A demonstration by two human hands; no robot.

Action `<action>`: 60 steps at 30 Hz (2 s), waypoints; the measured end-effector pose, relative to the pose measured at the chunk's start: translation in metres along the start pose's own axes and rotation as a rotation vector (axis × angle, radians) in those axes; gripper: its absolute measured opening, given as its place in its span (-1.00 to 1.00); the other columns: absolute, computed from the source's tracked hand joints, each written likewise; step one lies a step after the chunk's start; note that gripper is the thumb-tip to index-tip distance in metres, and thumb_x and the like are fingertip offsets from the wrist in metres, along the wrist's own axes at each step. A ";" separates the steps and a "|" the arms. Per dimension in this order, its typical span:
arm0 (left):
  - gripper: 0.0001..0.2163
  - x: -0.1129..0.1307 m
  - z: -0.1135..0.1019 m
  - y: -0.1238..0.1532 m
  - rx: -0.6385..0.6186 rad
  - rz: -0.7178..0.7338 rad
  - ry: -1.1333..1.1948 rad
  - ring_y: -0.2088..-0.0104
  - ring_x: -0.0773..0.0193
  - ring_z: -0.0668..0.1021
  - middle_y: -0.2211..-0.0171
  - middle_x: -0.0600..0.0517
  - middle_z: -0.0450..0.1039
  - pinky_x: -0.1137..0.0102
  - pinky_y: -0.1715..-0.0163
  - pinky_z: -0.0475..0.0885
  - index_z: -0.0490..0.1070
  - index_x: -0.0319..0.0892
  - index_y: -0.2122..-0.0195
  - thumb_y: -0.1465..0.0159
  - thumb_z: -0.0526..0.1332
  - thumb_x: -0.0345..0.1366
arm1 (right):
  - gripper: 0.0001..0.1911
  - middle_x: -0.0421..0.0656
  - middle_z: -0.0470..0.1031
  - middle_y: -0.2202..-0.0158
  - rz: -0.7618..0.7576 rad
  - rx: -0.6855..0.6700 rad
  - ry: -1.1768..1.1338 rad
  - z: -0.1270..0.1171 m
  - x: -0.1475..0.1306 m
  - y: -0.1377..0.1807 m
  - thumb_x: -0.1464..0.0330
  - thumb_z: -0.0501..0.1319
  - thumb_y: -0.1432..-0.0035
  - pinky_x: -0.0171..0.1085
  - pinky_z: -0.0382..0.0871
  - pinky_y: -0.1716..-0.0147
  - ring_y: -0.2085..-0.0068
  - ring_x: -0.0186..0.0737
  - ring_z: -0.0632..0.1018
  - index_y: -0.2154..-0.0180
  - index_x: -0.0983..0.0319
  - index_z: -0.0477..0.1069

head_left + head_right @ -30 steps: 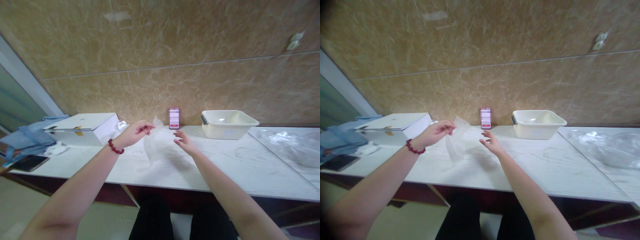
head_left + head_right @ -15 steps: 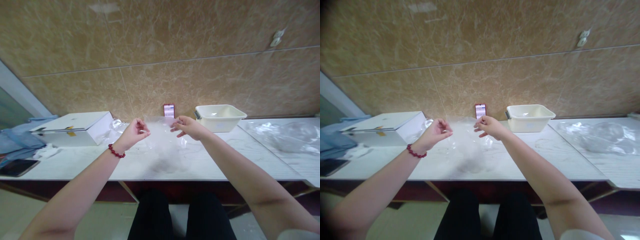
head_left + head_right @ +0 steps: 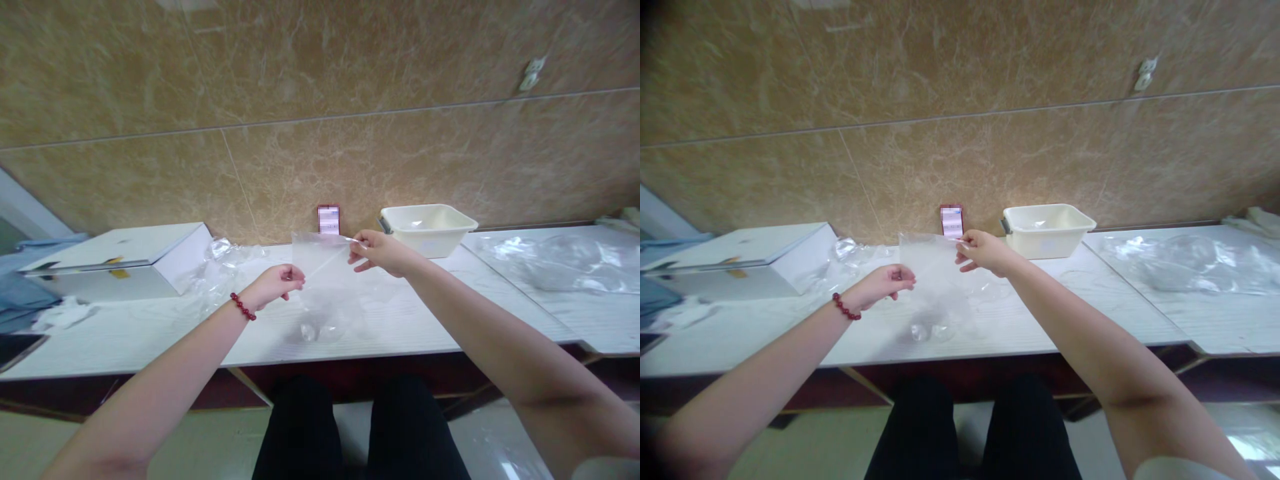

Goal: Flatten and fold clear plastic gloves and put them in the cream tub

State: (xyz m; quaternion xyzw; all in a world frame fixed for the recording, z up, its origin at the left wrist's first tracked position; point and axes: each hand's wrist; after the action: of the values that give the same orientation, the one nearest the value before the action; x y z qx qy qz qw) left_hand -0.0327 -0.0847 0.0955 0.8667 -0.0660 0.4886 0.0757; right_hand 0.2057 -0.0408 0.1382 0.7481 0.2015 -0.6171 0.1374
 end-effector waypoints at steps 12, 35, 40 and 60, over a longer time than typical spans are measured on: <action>-0.84 -0.002 0.015 0.002 0.052 -0.036 0.190 0.39 0.39 0.38 0.43 0.07 0.26 0.41 0.40 0.39 0.25 -0.22 0.41 0.05 0.18 -0.35 | -0.95 -0.25 0.33 0.60 0.026 0.056 0.061 0.002 -0.007 0.013 0.47 0.07 -0.05 -0.31 0.44 0.44 0.52 -0.40 0.47 0.44 0.28 0.19; -0.96 0.046 -0.005 -0.104 0.290 -0.035 0.471 0.46 0.41 0.39 0.52 0.06 0.30 0.38 0.42 0.36 0.28 -0.26 0.52 0.00 0.13 -0.49 | -0.78 -0.18 0.45 0.46 -0.241 0.417 0.781 -0.023 -0.011 -0.076 0.30 0.05 0.01 -0.40 0.28 0.42 0.41 -0.33 0.45 0.41 0.27 0.40; -0.86 0.061 -0.016 -0.118 0.386 0.156 0.439 0.35 0.38 0.39 0.38 0.08 0.33 0.46 0.44 0.31 0.29 -0.13 0.35 -0.03 0.12 -0.36 | -0.75 -0.18 0.46 0.35 -0.431 0.514 0.747 -0.031 -0.018 -0.082 0.30 0.05 -0.01 -0.40 0.25 0.35 0.34 -0.36 0.44 0.27 0.23 0.37; -0.65 -0.052 0.029 -0.070 0.221 0.388 -0.084 0.05 0.27 0.32 0.08 -0.06 0.32 0.36 0.03 0.14 0.32 -0.20 0.15 -0.09 0.06 -0.13 | -0.62 -0.18 0.41 0.15 -0.526 0.143 0.731 -0.004 0.088 -0.015 0.23 -0.13 -0.15 -0.34 0.21 0.14 0.13 -0.33 0.40 0.12 0.18 0.32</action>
State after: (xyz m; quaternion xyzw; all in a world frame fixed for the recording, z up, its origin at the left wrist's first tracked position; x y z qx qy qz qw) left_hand -0.0214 -0.0196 0.0314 0.8603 -0.1808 0.4618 -0.1181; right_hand 0.2157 -0.0144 0.0530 0.8477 0.3770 -0.3390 -0.1561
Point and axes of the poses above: each hand's wrist, its own y-axis away from the middle knuckle, its own z-axis out of the palm, x = y × z
